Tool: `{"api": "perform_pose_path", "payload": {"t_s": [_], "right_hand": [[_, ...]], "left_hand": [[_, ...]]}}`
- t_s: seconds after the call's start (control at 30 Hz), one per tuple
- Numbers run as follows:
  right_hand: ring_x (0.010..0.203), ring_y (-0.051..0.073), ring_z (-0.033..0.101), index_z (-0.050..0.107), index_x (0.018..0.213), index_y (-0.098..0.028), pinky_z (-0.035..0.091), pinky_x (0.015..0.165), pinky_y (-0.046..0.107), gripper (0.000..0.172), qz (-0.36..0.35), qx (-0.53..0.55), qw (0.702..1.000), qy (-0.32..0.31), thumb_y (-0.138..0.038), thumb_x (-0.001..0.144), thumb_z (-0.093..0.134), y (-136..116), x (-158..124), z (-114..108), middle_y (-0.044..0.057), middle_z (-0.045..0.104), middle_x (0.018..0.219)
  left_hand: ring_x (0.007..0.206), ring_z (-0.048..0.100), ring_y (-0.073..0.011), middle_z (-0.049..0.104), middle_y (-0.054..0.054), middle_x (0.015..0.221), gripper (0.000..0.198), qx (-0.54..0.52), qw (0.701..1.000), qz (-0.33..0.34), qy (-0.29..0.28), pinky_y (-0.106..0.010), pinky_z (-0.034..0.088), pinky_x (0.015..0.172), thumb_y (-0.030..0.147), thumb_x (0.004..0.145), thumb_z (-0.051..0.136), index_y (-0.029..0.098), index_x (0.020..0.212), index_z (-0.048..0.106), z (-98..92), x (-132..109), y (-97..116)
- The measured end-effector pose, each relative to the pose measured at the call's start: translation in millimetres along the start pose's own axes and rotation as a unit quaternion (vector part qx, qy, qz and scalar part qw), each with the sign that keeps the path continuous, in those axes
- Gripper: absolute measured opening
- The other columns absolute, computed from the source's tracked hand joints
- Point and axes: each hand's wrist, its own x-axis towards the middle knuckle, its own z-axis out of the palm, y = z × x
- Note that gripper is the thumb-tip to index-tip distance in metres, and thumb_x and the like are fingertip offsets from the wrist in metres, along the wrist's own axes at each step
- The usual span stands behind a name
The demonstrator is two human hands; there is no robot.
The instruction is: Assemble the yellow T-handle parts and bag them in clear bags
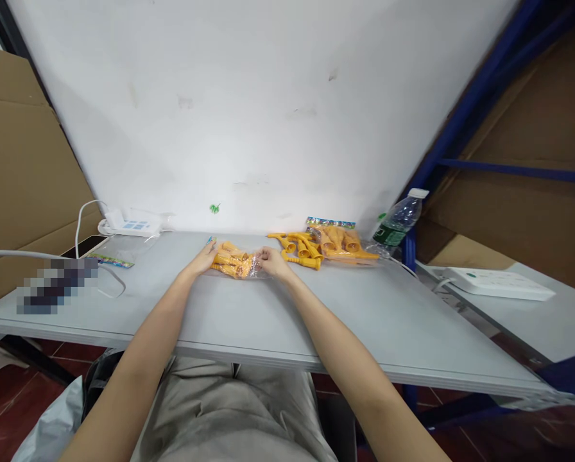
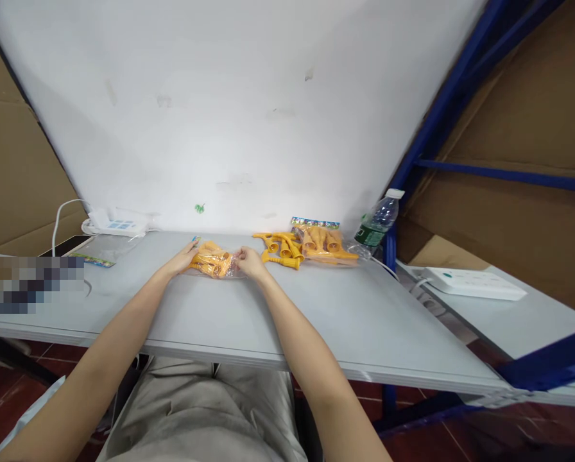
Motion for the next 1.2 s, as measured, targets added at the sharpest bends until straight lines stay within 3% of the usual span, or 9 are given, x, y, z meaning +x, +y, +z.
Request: {"api": "perform_pose_path", "payload": {"t_s": [0.1, 0.2, 0.27, 0.37, 0.53, 0.77, 0.9, 1.03, 1.2], "right_hand": [[0.053, 0.013, 0.058, 0.049, 0.067, -0.021, 0.047, 0.06, 0.024, 0.017, -0.031, -0.008, 0.998, 0.047, -0.02, 0.084, 0.05, 0.0, 1.9, -3.9, 0.0, 0.064, 0.061], [0.067, 0.016, 0.063, 0.055, 0.069, -0.021, 0.049, 0.071, 0.028, 0.03, -0.08, -0.002, 0.995, 0.066, -0.036, 0.092, 0.042, -2.0, 0.6, -6.9, 0.004, 0.069, 0.07], [0.084, 0.019, 0.065, 0.06, 0.071, -0.02, 0.048, 0.081, 0.03, 0.032, -0.125, -0.029, 0.99, 0.051, -0.042, 0.091, 0.047, -3.5, -1.2, -6.7, 0.005, 0.072, 0.081], [0.101, 0.023, 0.062, 0.064, 0.073, -0.021, 0.042, 0.093, 0.036, 0.018, -0.161, -0.117, 0.98, 0.028, -0.036, 0.082, 0.061, -4.2, -3.1, -4.2, 0.004, 0.072, 0.098], [0.11, 0.027, 0.054, 0.063, 0.071, -0.019, 0.033, 0.097, 0.045, 0.011, -0.11, -0.253, 0.956, 0.102, -0.023, 0.081, 0.059, 0.9, -3.4, -4.8, 0.009, 0.068, 0.107], [0.108, 0.027, 0.051, 0.057, 0.086, -0.018, 0.038, 0.089, 0.039, 0.011, -0.065, -0.241, 0.944, 0.217, -0.025, 0.087, 0.049, 6.3, -4.2, -10.5, 0.013, 0.061, 0.108], [0.091, 0.022, 0.054, 0.05, 0.086, -0.02, 0.041, 0.08, 0.033, 0.01, -0.06, -0.173, 0.949, 0.255, -0.029, 0.087, 0.046, 7.1, 0.2, -10.8, 0.009, 0.059, 0.094], [0.082, 0.022, 0.054, 0.047, 0.084, -0.021, 0.043, 0.077, 0.033, 0.013, -0.027, -0.103, 0.959, 0.261, -0.03, 0.079, 0.054, 13.4, 7.5, -9.3, 0.005, 0.056, 0.085], [0.077, 0.02, 0.06, 0.05, 0.098, -0.021, 0.049, 0.074, 0.033, 0.026, 0.047, 0.03, 0.972, 0.226, -0.03, 0.075, 0.058, 21.1, 12.3, -4.1, 0.003, 0.057, 0.084]], "left_hand": [[0.144, 0.032, -0.0192, 0.04, -0.013, 0.152, 0.048, 0.046, 0.999, 0.003, 0.005, -0.038, 0.021, 0.12, 0.032, 0.093, 0.038, 0.015, 0.137, 0.048, 1.5, 2.9, -5.2], [0.146, 0.027, -0.0217, 0.039, -0.012, 0.153, 0.045, 0.089, 0.995, -0.02, 0.045, -0.048, 0.018, 0.12, 0.028, 0.094, 0.034, 0.018, 0.134, 0.05, 2.7, 2.0, -4.6], [0.148, 0.023, -0.0235, 0.038, -0.012, 0.154, 0.044, 0.111, 0.99, -0.051, 0.067, -0.054, 0.018, 0.118, 0.026, 0.093, 0.033, 0.02, 0.132, 0.052, 2.2, 0.3, -2.1], [0.148, 0.02, -0.027, 0.033, -0.013, 0.156, 0.044, 0.134, 0.984, -0.088, 0.078, -0.06, 0.017, 0.116, 0.025, 0.091, 0.037, 0.023, 0.132, 0.053, -1.8, -2.1, 3.0], [0.149, 0.013, -0.0322, 0.027, -0.009, 0.159, 0.052, 0.161, 0.983, -0.064, 0.066, -0.067, 0.007, 0.115, 0.025, 0.083, 0.048, 0.027, 0.135, 0.052, -10.8, -5.4, 9.4], [0.144, 0.029, -0.0343, 0.052, -0.013, 0.143, 0.047, 0.21, 0.977, -0.023, 0.04, -0.07, -0.005, 0.112, 0.032, 0.09, 0.041, 0.022, 0.134, 0.053, -13.3, -12.5, 17.3], [0.122, 0.057, -0.031, 0.069, -0.015, 0.119, 0.044, 0.273, 0.959, -0.005, 0.073, -0.063, 0.005, 0.116, 0.035, 0.094, 0.034, 0.018, 0.126, 0.06, -20.8, -17.7, 30.9], [0.105, 0.066, -0.0294, 0.074, -0.015, 0.1, 0.046, 0.304, 0.948, -0.042, 0.082, -0.043, 0.043, 0.1, 0.044, 0.093, 0.037, 0.017, 0.107, 0.071, -24.6, -20.4, 42.7], [0.1, 0.067, -0.023, 0.074, -0.01, 0.102, 0.032, 0.234, 0.969, -0.058, 0.047, -0.028, 0.046, 0.083, 0.04, 0.089, 0.049, 0.019, 0.101, 0.07, -12.8, -14.2, 32.9]]}}
